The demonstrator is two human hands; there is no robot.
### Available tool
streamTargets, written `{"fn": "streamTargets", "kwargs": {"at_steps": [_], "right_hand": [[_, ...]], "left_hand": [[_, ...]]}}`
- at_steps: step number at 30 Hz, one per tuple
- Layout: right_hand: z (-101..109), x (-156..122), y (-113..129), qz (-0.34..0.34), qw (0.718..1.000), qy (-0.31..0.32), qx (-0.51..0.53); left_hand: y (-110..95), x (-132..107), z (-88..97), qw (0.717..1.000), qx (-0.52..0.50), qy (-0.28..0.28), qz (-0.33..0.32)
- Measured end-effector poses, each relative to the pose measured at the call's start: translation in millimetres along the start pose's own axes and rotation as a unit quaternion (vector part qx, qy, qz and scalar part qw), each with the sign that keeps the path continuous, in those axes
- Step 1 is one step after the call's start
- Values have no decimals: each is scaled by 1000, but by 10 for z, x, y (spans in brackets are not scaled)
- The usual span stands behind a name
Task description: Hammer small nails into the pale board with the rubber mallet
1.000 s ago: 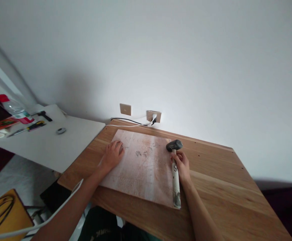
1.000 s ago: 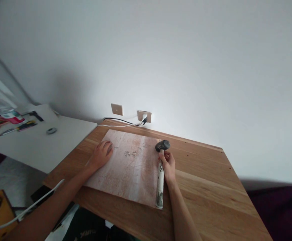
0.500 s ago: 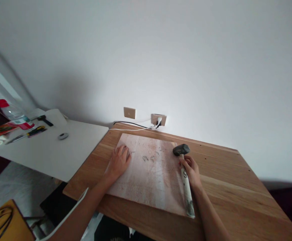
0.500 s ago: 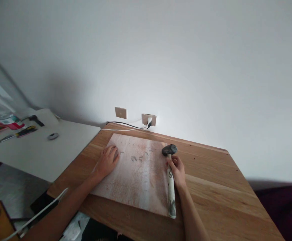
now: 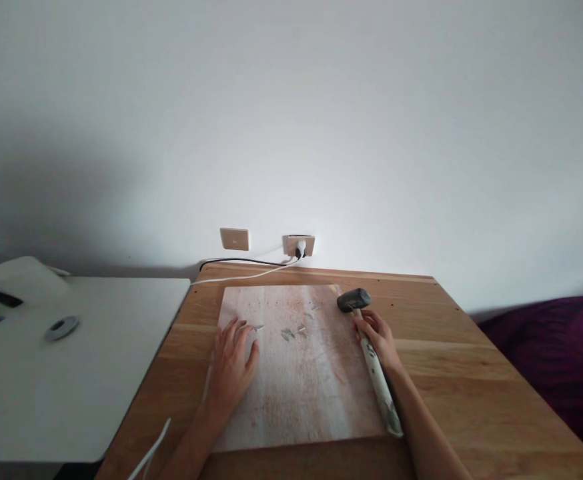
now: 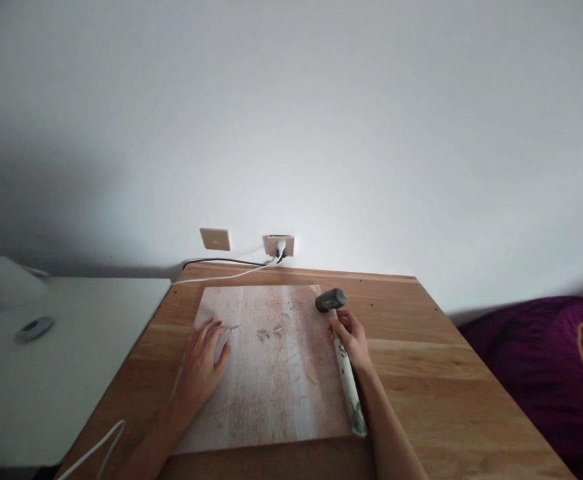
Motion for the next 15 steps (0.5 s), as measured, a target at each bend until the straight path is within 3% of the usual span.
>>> {"fn": "streamTargets", "kwargs": {"at_steps": [9,15], "right_hand": [[-18,29,8,10,1000,-2,0],[1,46,-53,35,999,1,5]], "left_hand": [[82,-5,-86,999,0,-21,-32],[64,8,-82,999,33,-37,-20]]}}
Point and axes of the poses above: each hand's wrist, its own x-axis towards the middle knuckle, its own z-axis out of the back of the hand, y = z × x, the point moved 2 cm from there along x, towards the middle knuckle, and after that the axes turned 1 degree about -x, right-handed, at the moved point
